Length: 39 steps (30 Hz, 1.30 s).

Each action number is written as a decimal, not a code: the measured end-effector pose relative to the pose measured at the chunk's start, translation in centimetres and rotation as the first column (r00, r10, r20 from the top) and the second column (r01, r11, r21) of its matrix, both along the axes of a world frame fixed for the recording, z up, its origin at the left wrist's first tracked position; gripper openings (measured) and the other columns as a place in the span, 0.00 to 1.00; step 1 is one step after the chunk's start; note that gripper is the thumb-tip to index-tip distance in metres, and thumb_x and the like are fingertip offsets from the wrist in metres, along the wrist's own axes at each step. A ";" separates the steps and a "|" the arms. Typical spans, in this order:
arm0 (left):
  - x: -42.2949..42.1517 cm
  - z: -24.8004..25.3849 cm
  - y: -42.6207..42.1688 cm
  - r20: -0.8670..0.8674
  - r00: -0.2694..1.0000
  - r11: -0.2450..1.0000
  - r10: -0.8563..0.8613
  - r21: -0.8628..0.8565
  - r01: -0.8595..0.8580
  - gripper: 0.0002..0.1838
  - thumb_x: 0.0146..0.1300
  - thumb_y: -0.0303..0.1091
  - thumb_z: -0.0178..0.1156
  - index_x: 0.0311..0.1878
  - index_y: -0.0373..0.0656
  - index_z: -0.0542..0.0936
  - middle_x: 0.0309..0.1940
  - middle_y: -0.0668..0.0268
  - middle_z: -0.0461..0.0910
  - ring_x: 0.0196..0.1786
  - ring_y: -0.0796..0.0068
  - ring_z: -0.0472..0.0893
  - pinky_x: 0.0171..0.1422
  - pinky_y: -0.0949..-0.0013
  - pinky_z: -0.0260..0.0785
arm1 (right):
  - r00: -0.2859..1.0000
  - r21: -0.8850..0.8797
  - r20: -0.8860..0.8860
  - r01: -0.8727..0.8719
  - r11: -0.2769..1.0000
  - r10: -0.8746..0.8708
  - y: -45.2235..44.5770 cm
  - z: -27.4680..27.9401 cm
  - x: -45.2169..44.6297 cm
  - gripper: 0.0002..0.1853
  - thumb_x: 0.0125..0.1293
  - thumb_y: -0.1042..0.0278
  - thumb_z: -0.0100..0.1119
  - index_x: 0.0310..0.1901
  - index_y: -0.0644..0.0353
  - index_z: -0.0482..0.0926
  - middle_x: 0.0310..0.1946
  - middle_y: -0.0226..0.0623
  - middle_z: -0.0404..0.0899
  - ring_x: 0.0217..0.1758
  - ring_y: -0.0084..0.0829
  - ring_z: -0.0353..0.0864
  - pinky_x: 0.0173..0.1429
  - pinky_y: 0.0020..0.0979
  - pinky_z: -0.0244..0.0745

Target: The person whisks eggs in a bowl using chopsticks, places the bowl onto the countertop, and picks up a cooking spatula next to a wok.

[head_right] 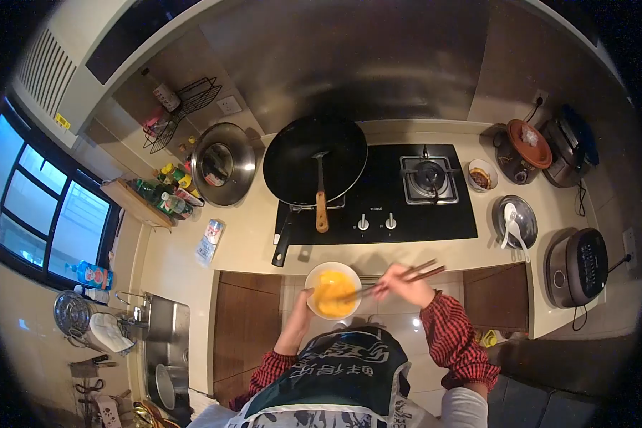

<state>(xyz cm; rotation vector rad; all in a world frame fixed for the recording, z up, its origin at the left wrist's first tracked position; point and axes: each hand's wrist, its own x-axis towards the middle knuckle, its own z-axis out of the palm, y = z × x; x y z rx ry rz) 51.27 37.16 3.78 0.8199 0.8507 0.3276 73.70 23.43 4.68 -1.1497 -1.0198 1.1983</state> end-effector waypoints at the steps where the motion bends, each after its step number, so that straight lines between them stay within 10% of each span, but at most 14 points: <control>1: 0.1 0.2 0.0 -0.002 1.000 0.999 0.009 -0.035 -0.009 0.29 0.58 0.49 0.44 0.55 0.34 0.62 0.53 0.57 0.66 0.56 0.69 0.67 0.57 0.65 0.60 | 0.995 0.017 -0.073 0.076 0.997 -0.074 0.2 -0.4 0.4 0.06 0.64 0.72 0.43 0.32 0.65 0.66 0.32 0.44 0.76 0.34 0.31 0.78 0.39 0.29 0.75; 9: 0.3 -2.2 0.6 0.007 1.000 1.000 -0.028 0.013 0.027 0.30 0.58 0.50 0.43 0.56 0.35 0.61 0.53 0.56 0.66 0.57 0.69 0.66 0.57 0.64 0.60 | 0.999 0.039 -0.016 0.042 0.998 -0.041 0.8 -1.2 0.0 0.07 0.65 0.70 0.41 0.32 0.65 0.64 0.29 0.50 0.76 0.31 0.36 0.79 0.34 0.33 0.76; 12: 0.3 -2.1 0.8 0.002 1.000 1.000 -0.005 0.022 0.005 0.30 0.58 0.49 0.42 0.57 0.35 0.61 0.54 0.56 0.65 0.56 0.68 0.67 0.57 0.64 0.60 | 0.948 0.077 -0.142 0.296 0.952 -0.283 1.1 -1.0 0.2 0.07 0.65 0.70 0.40 0.32 0.65 0.64 0.29 0.50 0.76 0.29 0.36 0.78 0.32 0.33 0.75; 21: 0.2 -3.2 1.5 -0.013 1.000 0.997 0.005 0.078 -0.004 0.30 0.58 0.49 0.43 0.57 0.34 0.60 0.54 0.55 0.65 0.56 0.66 0.67 0.57 0.63 0.61 | 0.999 0.051 -0.025 -0.029 0.998 0.030 0.9 0.0 -0.6 0.06 0.64 0.72 0.41 0.31 0.65 0.65 0.31 0.46 0.76 0.32 0.33 0.78 0.35 0.30 0.75; 29: -0.4 -2.4 1.0 -0.018 1.000 0.997 0.014 0.074 -0.013 0.30 0.59 0.49 0.42 0.57 0.34 0.59 0.53 0.55 0.65 0.56 0.66 0.67 0.56 0.63 0.62 | 0.970 0.091 -0.089 0.232 0.968 -0.224 1.2 -1.0 0.0 0.07 0.65 0.70 0.40 0.32 0.65 0.64 0.30 0.49 0.76 0.31 0.35 0.78 0.35 0.33 0.76; 32: -0.2 -2.2 1.4 0.015 1.000 0.997 0.007 0.074 -0.009 0.30 0.59 0.49 0.42 0.57 0.34 0.59 0.53 0.55 0.65 0.56 0.67 0.67 0.57 0.63 0.61 | 0.998 0.075 0.033 -0.051 0.996 0.049 0.3 0.9 -1.7 0.08 0.65 0.71 0.40 0.33 0.66 0.66 0.31 0.47 0.76 0.32 0.31 0.78 0.37 0.30 0.75; 34: -0.5 -1.8 1.1 0.008 1.000 0.999 0.015 0.044 -0.016 0.30 0.58 0.49 0.42 0.57 0.34 0.59 0.53 0.56 0.65 0.56 0.67 0.67 0.57 0.62 0.61 | 0.958 0.080 -0.196 0.227 0.970 -0.208 0.6 -0.6 -0.8 0.08 0.65 0.71 0.40 0.33 0.66 0.66 0.31 0.47 0.76 0.33 0.32 0.78 0.37 0.31 0.76; 39: -0.7 -2.1 1.1 -0.013 1.000 0.999 0.009 0.039 -0.009 0.30 0.58 0.49 0.43 0.57 0.35 0.60 0.52 0.57 0.66 0.56 0.67 0.67 0.57 0.63 0.61 | 0.968 0.097 -0.229 0.133 0.986 -0.108 0.3 0.2 -1.5 0.09 0.65 0.69 0.40 0.33 0.66 0.66 0.31 0.45 0.76 0.32 0.31 0.78 0.37 0.30 0.75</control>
